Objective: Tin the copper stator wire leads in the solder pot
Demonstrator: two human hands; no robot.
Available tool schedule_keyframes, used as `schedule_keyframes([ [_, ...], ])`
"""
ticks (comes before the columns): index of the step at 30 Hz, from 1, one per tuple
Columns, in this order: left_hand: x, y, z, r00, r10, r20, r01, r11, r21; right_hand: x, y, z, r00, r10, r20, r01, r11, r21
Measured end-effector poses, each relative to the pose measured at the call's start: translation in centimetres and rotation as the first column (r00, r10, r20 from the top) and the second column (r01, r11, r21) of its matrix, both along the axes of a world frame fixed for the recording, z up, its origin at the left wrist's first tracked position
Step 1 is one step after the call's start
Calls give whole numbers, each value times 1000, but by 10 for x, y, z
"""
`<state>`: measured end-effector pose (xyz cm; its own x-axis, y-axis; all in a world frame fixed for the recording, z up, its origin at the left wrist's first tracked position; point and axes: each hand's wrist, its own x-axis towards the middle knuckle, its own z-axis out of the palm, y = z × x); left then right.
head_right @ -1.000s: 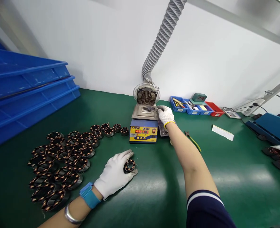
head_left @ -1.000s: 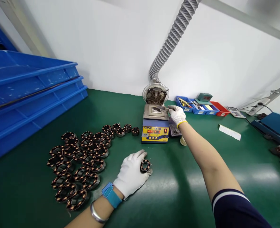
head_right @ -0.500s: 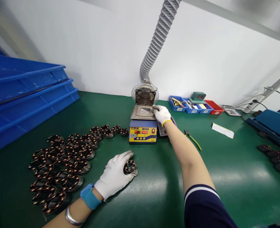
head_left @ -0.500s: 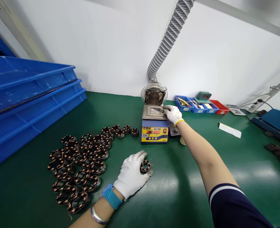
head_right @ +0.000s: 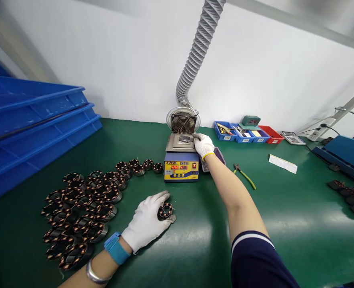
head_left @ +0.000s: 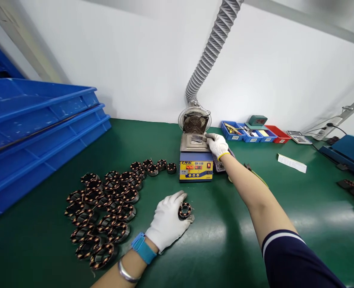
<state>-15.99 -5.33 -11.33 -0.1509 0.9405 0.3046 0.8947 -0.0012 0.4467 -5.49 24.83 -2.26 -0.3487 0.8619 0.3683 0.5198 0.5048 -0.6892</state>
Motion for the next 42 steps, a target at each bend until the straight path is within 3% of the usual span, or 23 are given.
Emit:
schedule_keyframes([
  [8,-1,-1,1,1000,3,13,-3,1000,-23,15,-7,1,996,73,54,-73,997,7],
  [12,-1,-1,0,1000,-1,15,1,1000,-14,20,-4,20,996,25,85,-30,998,53],
  [14,-2,0,-1,1000,-2,13,2,1000,-7,19,-4,35,982,-18,188,-7,992,130],
  [16,-2,0,-2,1000,-3,9,3,1000,-1,15,-6,52,924,-82,375,-11,971,240],
  [19,-1,-1,-2,1000,-1,10,1,1000,-1,2,-14,75,776,-155,611,-77,939,336],
  [24,0,0,0,1000,-1,15,1,1000,-10,-19,-26,93,581,-196,790,-162,923,349],
  [27,0,0,0,1000,-2,19,2,1000,-21,-24,-32,97,531,-193,825,-188,922,337],
  [33,0,-2,1,999,8,32,-7,999,-34,-23,-53,104,520,-154,840,-176,943,281],
  [42,0,-2,3,999,5,37,-4,999,-46,-1,-61,100,661,-192,725,-35,958,286],
])
